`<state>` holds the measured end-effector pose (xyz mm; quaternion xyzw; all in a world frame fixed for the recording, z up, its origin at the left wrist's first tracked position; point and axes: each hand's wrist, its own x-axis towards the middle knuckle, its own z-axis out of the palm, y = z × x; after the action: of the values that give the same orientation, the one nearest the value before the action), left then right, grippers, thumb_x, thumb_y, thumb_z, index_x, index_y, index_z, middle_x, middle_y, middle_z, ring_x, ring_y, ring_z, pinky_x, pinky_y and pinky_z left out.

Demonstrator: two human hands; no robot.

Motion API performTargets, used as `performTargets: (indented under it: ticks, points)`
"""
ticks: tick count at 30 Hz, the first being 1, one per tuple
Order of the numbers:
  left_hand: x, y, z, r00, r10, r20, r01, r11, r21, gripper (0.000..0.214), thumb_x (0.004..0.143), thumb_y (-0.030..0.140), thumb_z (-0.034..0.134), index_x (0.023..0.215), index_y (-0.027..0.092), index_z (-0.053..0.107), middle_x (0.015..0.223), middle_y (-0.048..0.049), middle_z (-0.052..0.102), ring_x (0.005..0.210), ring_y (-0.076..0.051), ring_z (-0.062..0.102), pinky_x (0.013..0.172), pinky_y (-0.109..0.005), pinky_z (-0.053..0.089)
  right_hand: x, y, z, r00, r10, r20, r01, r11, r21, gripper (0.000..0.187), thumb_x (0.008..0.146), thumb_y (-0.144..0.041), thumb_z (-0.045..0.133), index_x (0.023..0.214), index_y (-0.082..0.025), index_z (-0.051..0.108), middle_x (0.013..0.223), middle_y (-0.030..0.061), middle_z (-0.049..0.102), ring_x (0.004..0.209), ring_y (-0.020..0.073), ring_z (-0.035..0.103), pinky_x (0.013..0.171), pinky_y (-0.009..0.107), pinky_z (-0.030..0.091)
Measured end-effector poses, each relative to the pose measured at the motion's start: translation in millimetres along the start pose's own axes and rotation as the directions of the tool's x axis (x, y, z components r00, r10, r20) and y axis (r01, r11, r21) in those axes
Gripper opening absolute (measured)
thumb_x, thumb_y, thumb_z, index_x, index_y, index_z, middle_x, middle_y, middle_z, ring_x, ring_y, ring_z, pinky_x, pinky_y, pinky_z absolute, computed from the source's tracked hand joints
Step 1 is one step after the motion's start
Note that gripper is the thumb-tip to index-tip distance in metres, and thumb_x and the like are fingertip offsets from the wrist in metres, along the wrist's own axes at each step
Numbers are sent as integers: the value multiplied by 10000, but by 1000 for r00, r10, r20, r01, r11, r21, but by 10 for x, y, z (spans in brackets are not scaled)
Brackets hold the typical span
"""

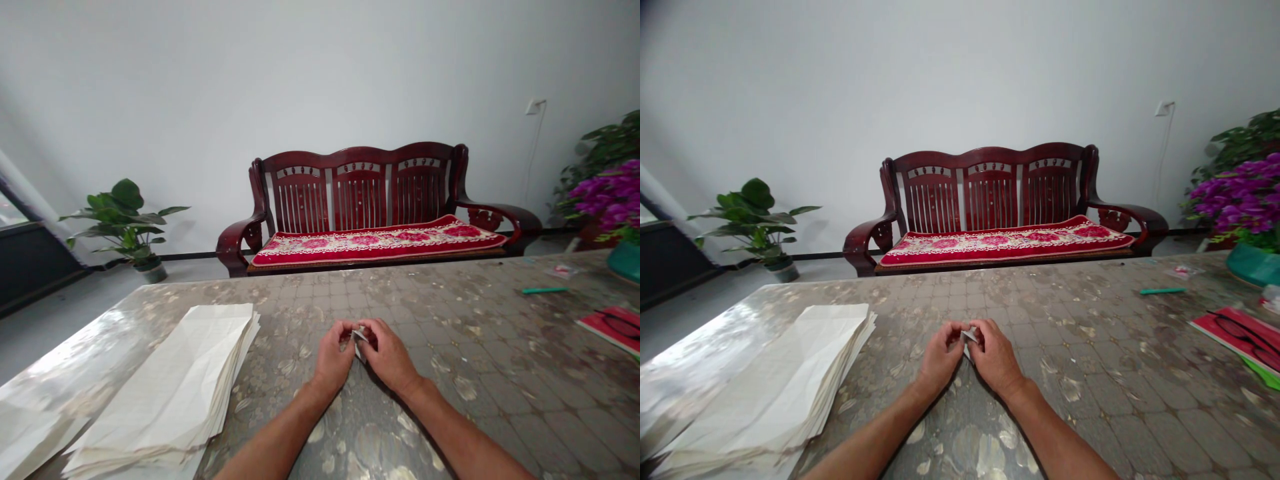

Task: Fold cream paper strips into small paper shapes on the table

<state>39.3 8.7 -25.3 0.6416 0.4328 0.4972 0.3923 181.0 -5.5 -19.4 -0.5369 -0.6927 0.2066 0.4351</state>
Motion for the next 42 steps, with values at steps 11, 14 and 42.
performTargets:
  ticks: [11,14,42]
  points:
    - [73,-64,-45,1000,-6,17,0,943,333,200,704,64,546,822,195,642,789,10,657,750,-145,598,677,-240,448,30,61,96,993,-13,-118,4,997,-71,244,702,-100,487,880,-229,594,779,-2,601,709,169,576,664,275,455]
    - [74,-80,-111,999,39,17,-42,918,394,264,679,17,507,795,201,655,785,9,653,761,-147,596,697,-241,436,-7,56,57,997,-33,-72,24,992,-126,226,726,-86,478,851,-240,587,824,4,613,753,171,587,679,271,440]
    - [-28,-98,-572,893,207,400,-411,739,534,111,882,244,652,951,247,738,993,2,757,954,-176,668,901,-295,494,34,55,-94,902,-269,336,382,861,-335,115,921,-281,605,923,-228,708,907,31,643,914,193,541,804,310,431]
